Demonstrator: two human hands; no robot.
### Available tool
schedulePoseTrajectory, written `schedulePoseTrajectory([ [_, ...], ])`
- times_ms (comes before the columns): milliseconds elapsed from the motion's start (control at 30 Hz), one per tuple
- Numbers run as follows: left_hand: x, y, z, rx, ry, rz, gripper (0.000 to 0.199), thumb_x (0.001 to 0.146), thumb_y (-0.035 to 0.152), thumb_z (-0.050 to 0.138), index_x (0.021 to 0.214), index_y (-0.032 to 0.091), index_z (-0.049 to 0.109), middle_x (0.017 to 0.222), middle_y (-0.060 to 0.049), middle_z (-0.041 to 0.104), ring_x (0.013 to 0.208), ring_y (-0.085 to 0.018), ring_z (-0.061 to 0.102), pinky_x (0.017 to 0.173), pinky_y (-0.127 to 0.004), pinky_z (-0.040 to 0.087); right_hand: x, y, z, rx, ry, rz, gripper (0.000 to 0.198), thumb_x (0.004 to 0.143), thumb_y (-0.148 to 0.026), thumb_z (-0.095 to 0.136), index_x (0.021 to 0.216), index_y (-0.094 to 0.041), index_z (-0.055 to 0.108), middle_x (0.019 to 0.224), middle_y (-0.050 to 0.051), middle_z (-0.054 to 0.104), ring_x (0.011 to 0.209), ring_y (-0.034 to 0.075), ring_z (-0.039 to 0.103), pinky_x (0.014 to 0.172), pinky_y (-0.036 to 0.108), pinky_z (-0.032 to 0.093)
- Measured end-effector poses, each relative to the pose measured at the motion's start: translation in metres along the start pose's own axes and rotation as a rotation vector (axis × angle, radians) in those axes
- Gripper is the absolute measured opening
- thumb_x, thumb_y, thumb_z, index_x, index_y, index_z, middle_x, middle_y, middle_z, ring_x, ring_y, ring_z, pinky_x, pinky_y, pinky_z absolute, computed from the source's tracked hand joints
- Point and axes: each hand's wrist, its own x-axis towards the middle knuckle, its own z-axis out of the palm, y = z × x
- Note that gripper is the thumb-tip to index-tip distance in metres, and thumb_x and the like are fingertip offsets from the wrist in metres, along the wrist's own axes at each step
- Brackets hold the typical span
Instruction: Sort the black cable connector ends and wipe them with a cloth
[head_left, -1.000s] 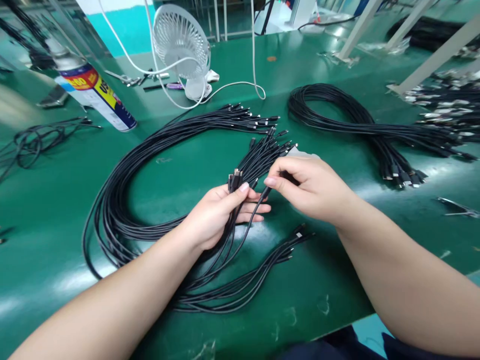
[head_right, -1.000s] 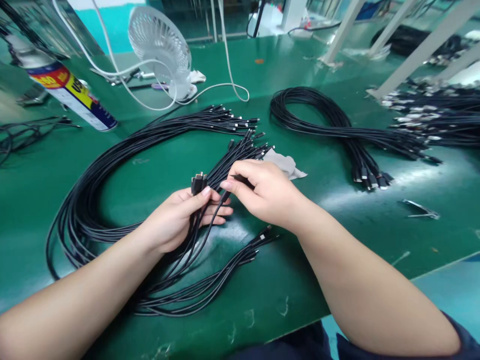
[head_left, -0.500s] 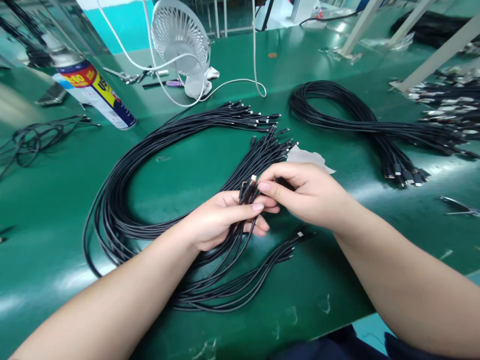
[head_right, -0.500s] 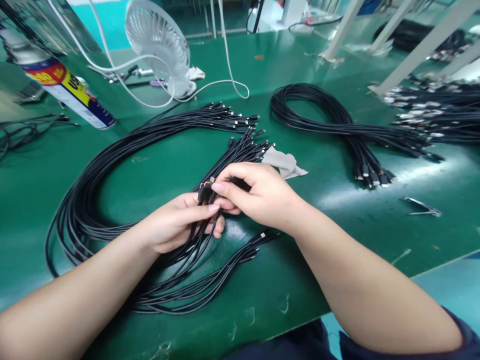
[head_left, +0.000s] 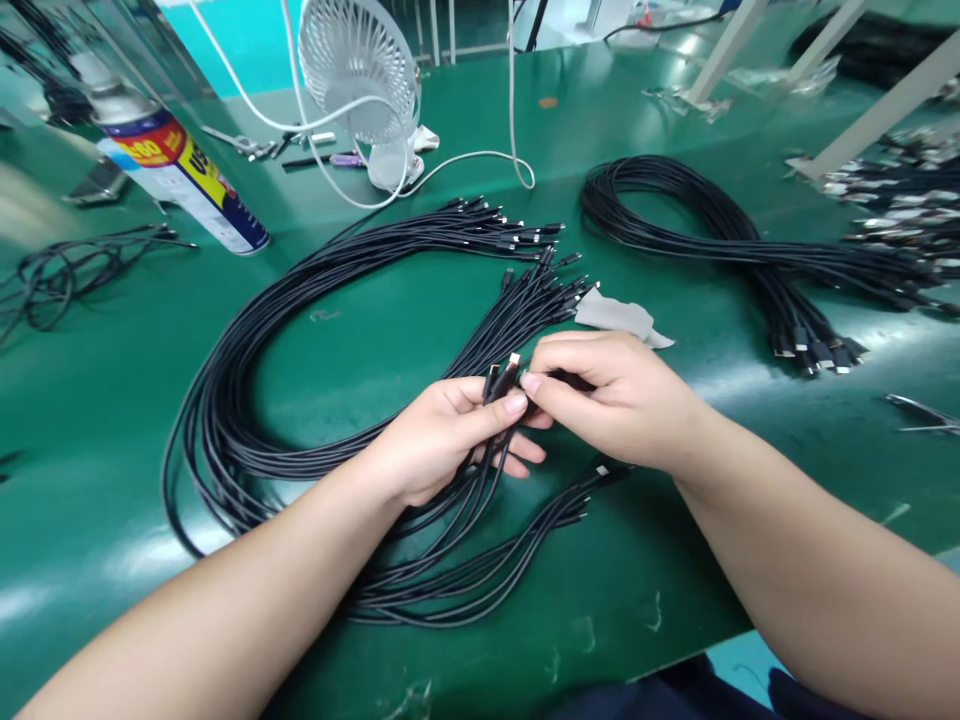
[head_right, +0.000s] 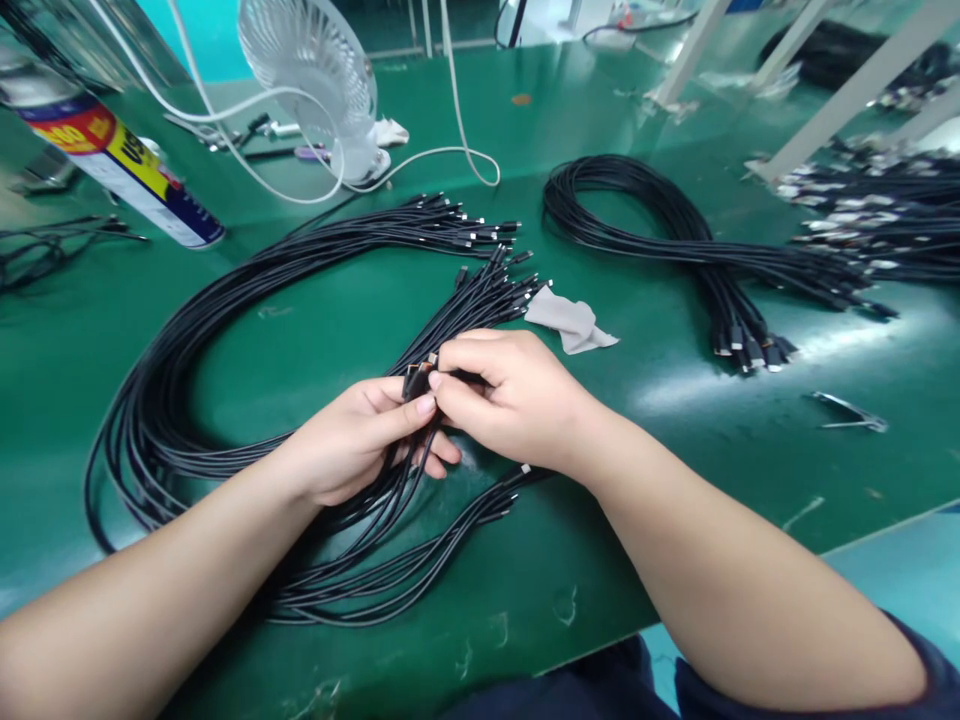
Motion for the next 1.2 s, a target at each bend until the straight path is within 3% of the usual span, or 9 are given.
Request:
schedulePoseTrajectory([
  [200,-0.002,0.0,0.0,0.072,-0.028,0.061,0.027,0.078,0.035,0.076,0.079,0.009,0.069,0.06,-0.003,0.065,0.049,-0.01,0.06,0.048,-0.019,0.047,0.001,-0.005,-0.003,0.148,-0.106,0.167,0.028,0.092,-0.019,0.051,0.064,-0.019,0.054,0.061,-0.003,0.062,0.059,0.009,0.057,0.058,0.022,0.042],
  [367,-0.001,-0.001,0.002,-0.021,0.055,0.167,0.022,0.079,0.031,0.075,0.076,0.011,0.067,0.066,0.001,0.06,0.05,-0.006,0.053,0.047,-0.019,0.047,0.0,-0.008,-0.006,0.023,0.043,0.099,0.017,0.095,-0.023,0.049,0.08,-0.02,0.055,0.071,-0.001,0.067,0.066,0.012,0.062,0.059,0.023,0.043],
  [467,-0.001,0.0,0.003,-0.04,0.056,0.17,0.021,0.08,0.031,0.074,0.077,0.011,0.066,0.071,0.0,0.06,0.051,-0.006,0.052,0.046,-0.019,0.045,-0.005,-0.008,-0.004,-0.186,0.138,0.051,0.013,0.096,-0.018,0.045,0.089,-0.02,0.055,0.073,0.001,0.066,0.065,0.013,0.061,0.057,0.024,0.042],
  [633,-0.001,0.0,0.0,-0.045,0.047,0.181,0.018,0.082,0.029,0.071,0.08,0.012,0.066,0.075,0.0,0.061,0.052,-0.006,0.053,0.05,-0.02,0.045,-0.015,-0.013,0.004,-0.494,0.123,-0.079,0.018,0.093,-0.011,0.042,0.091,-0.016,0.06,0.083,0.006,0.07,0.074,0.018,0.065,0.064,0.028,0.047],
  [733,-0.002,-0.001,-0.001,-0.014,0.047,0.202,0.017,0.084,0.029,0.069,0.08,0.012,0.067,0.076,0.0,0.062,0.054,-0.007,0.055,0.054,-0.022,0.047,-0.018,-0.018,0.008,-0.599,0.18,-0.118,0.02,0.091,-0.009,0.043,0.087,-0.016,0.061,0.083,0.006,0.072,0.067,0.016,0.065,0.06,0.028,0.047],
  [1200,-0.004,0.001,0.0,-0.004,-0.022,0.171,0.021,0.086,0.032,0.068,0.079,0.012,0.068,0.063,0.0,0.061,0.055,-0.01,0.056,0.056,-0.023,0.046,-0.017,-0.021,0.009,-0.594,0.221,-0.162,0.021,0.089,-0.007,0.047,0.083,-0.013,0.065,0.077,0.006,0.072,0.062,0.017,0.065,0.055,0.029,0.045],
])
